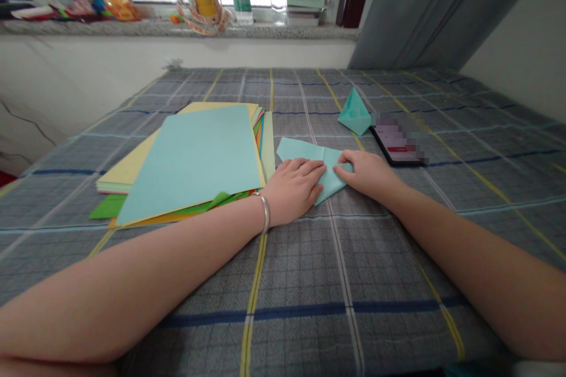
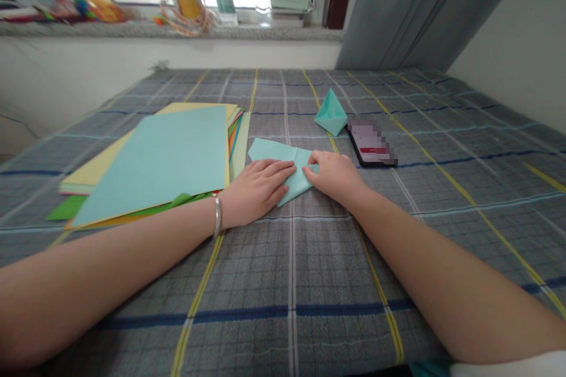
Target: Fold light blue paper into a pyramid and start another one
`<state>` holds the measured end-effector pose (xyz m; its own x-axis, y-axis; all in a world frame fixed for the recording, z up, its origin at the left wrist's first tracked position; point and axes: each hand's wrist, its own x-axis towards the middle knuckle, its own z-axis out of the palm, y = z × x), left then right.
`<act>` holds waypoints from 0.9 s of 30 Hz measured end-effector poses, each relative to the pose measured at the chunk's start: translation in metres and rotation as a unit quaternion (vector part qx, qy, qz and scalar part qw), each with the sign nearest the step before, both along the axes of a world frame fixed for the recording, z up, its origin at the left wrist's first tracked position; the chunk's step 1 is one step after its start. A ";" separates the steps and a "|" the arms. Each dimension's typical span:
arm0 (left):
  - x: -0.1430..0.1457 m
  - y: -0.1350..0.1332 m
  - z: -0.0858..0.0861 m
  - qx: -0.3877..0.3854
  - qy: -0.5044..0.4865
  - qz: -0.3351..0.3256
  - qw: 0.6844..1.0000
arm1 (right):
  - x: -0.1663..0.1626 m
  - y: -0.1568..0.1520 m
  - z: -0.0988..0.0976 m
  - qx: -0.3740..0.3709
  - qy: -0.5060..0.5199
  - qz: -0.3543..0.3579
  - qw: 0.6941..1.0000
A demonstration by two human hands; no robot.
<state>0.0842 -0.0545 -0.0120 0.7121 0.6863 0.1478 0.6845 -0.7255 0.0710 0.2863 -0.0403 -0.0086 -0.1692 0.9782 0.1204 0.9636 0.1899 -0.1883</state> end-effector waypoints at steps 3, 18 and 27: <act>0.001 0.002 0.000 0.005 0.011 0.008 1.000 | 0.001 0.001 -0.001 0.003 -0.001 0.002 1.000; -0.002 0.003 0.003 0.009 0.026 -0.018 0.999 | 0.002 0.000 -0.002 0.016 -0.006 0.011 1.000; -0.002 0.002 0.003 0.026 -0.003 -0.028 0.999 | 0.002 -0.001 -0.001 0.012 -0.003 0.014 1.000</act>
<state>0.0822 -0.0530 -0.0093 0.7478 0.6374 0.1857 0.6430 -0.7650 0.0362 0.2887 -0.0410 -0.0095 -0.1982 0.9697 0.1431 0.9589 0.2221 -0.1768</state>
